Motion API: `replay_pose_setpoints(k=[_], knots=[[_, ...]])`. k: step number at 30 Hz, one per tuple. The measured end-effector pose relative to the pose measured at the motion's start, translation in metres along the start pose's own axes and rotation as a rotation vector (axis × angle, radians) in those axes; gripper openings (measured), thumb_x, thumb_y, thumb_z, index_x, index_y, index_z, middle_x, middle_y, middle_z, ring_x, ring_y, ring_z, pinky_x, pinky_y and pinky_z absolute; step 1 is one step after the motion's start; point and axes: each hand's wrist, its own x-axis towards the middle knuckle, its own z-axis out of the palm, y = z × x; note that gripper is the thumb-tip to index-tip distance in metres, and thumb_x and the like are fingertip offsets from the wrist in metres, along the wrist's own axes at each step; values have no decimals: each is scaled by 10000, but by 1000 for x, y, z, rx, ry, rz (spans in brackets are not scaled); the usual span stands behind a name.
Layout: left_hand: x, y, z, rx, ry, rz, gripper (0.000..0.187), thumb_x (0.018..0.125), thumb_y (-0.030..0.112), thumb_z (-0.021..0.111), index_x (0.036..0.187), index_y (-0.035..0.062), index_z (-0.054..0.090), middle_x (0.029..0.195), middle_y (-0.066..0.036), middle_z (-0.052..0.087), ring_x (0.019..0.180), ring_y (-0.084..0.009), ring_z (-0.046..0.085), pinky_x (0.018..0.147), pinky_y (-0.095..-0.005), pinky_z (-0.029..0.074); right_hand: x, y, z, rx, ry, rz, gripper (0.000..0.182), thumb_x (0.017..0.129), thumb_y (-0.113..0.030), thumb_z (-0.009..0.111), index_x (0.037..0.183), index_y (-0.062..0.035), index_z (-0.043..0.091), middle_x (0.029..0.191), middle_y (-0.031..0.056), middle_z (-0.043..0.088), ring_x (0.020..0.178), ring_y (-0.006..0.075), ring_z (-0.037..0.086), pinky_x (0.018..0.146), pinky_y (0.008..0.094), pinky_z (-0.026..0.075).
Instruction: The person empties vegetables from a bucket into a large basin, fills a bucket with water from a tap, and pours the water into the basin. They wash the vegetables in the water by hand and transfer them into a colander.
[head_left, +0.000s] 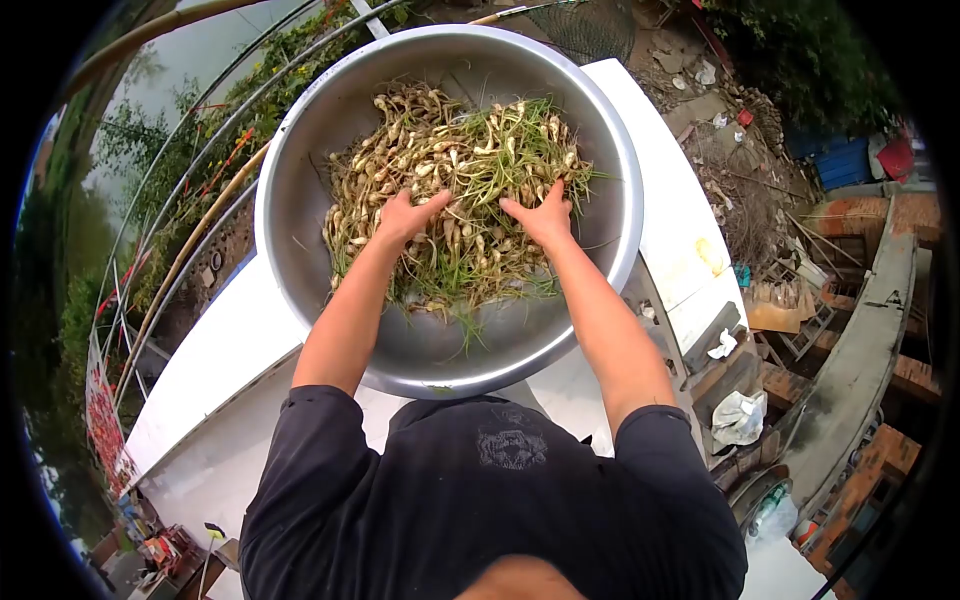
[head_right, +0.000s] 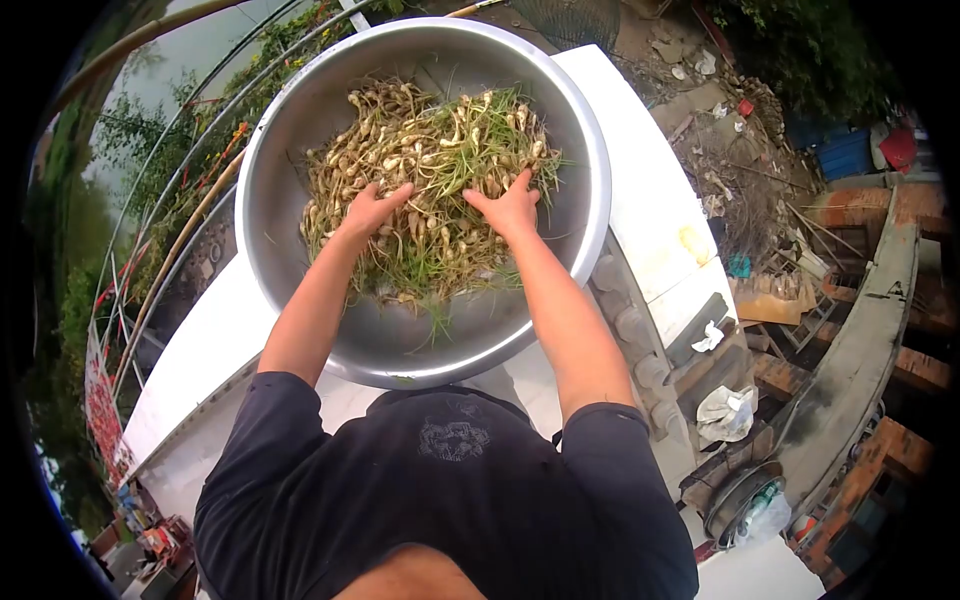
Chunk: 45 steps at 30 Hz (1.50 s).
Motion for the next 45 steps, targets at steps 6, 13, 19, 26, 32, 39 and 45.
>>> replay_pose_setpoints(k=[6, 13, 19, 26, 32, 39, 45], knots=[[-49, 39, 15, -572, -330, -21, 962, 613, 335, 800, 1298, -134, 313, 1224, -260, 476, 1084, -285, 523, 902, -371, 438, -27, -28, 10, 694, -140, -25, 788, 643, -40, 704, 1315, 12, 295, 1161, 164, 520, 1014, 248, 550, 837, 317, 456], [-97, 45, 29, -816, -288, 100, 416, 725, 149, 718, 1062, -14, 537, 943, -105, 617, 842, -176, 595, 750, -311, 483, -54, -17, -40, 1023, -420, -138, 590, 692, 55, 621, 1232, 11, 387, 1069, 118, 563, 929, 212, 585, 784, 319, 493], [-79, -5, 21, 213, -353, 287, 414, 622, 183, 683, 950, -49, 585, 768, -176, 625, 744, -235, 622, 700, -328, 494, -68, 19, -55, 373, -171, -216, 513, 662, 99, 588, 1159, 16, 497, 1026, 93, 581, 866, 160, 579, 775, 273, 467], [-73, -31, -34, 460, -387, 287, 446, 647, 237, 681, 981, -50, 610, 937, -248, 626, 887, -366, 611, 802, -398, 483, -47, 57, -63, 146, 220, -390, 535, 705, 58, 543, 1233, 34, 457, 1015, 134, 603, 814, 165, 597, 654, 258, 488], [-38, 11, -18, 203, 51, 361, 661, 759, 307, 633, 1283, -31, 412, 1209, -255, 516, 1121, -359, 512, 963, -390, 397, -97, -2, -60, -386, -152, -328, 683, 807, -190, 607, 1384, -53, 268, 1393, 287, 256, 1171, 415, 444, 999, 394, 374], [-12, 18, 37, 360, -60, 323, 653, 782, 353, 623, 1261, -44, 425, 1165, -257, 544, 1082, -378, 526, 910, -420, 424, -137, -8, -43, -278, -238, -594, 610, 820, -153, 576, 1357, -60, 302, 1319, 271, 360, 1049, 402, 535, 893, 438, 450], [-17, 15, 23, 173, -203, 443, 457, 787, 254, 650, 1088, -72, 538, 931, -142, 624, 775, -183, 585, 666, -301, 457, -178, 13, -57, -5, -35, -574, 581, 807, -95, 554, 1350, -97, 349, 1324, 192, 392, 971, 341, 586, 845, 403, 482]])
